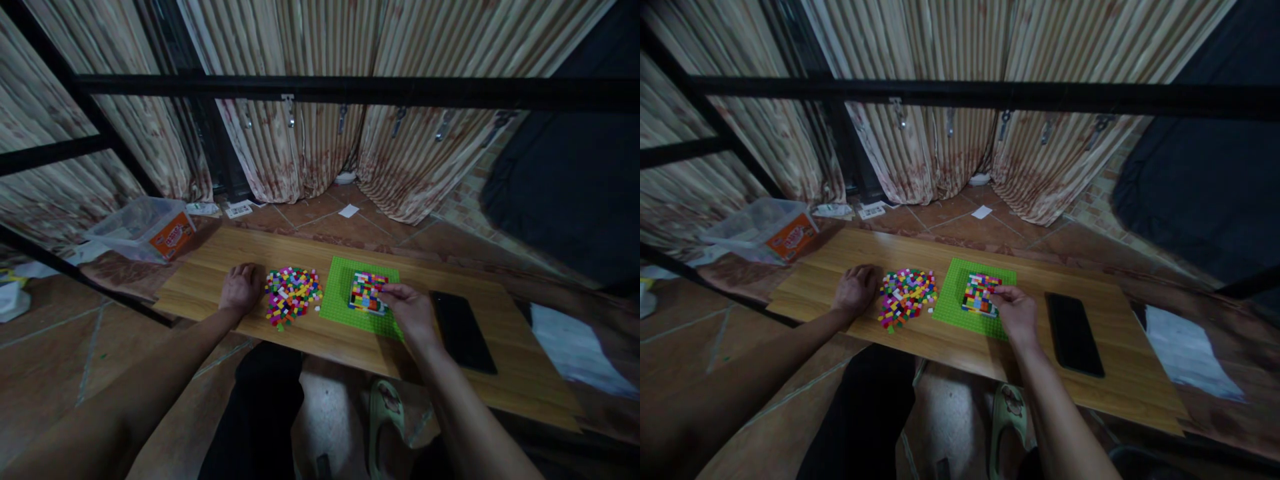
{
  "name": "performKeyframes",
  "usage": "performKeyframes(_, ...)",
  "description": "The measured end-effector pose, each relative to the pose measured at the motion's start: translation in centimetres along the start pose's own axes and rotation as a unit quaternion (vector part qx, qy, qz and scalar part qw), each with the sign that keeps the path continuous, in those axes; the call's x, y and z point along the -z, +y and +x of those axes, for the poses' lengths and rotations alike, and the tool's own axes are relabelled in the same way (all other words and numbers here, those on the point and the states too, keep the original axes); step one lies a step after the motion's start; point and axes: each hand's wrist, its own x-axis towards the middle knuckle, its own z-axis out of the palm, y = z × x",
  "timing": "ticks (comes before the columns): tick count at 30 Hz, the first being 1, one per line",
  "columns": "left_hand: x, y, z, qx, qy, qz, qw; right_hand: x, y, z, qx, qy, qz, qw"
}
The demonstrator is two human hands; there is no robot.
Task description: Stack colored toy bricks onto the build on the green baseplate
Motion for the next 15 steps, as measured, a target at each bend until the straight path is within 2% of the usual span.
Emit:
performKeyframes(4,0.1,0.2,0.0,0.005,-0.002,-0.004,1.000,-0.2,-0.9,-0.8,0.058,0.005,-0.033,0.998)
performKeyframes(6,0.1,0.3,0.0,0.008,-0.003,-0.006,1.000,-0.8,-1.6,-1.7,0.099,-0.027,-0.047,0.994)
performKeyframes(8,0.1,0.3,-0.1,0.011,-0.004,-0.006,1.000,-1.8,-2.4,-2.9,0.134,-0.085,-0.084,0.984)
performKeyframes(12,0.1,0.3,-0.1,0.012,-0.006,-0.008,1.000,-4.5,-3.1,-5.3,0.243,-0.208,-0.225,0.920)
performKeyframes(15,0.0,0.2,-0.1,0.010,-0.007,-0.011,1.000,-6.4,-2.9,-6.3,0.282,-0.251,-0.304,0.875)
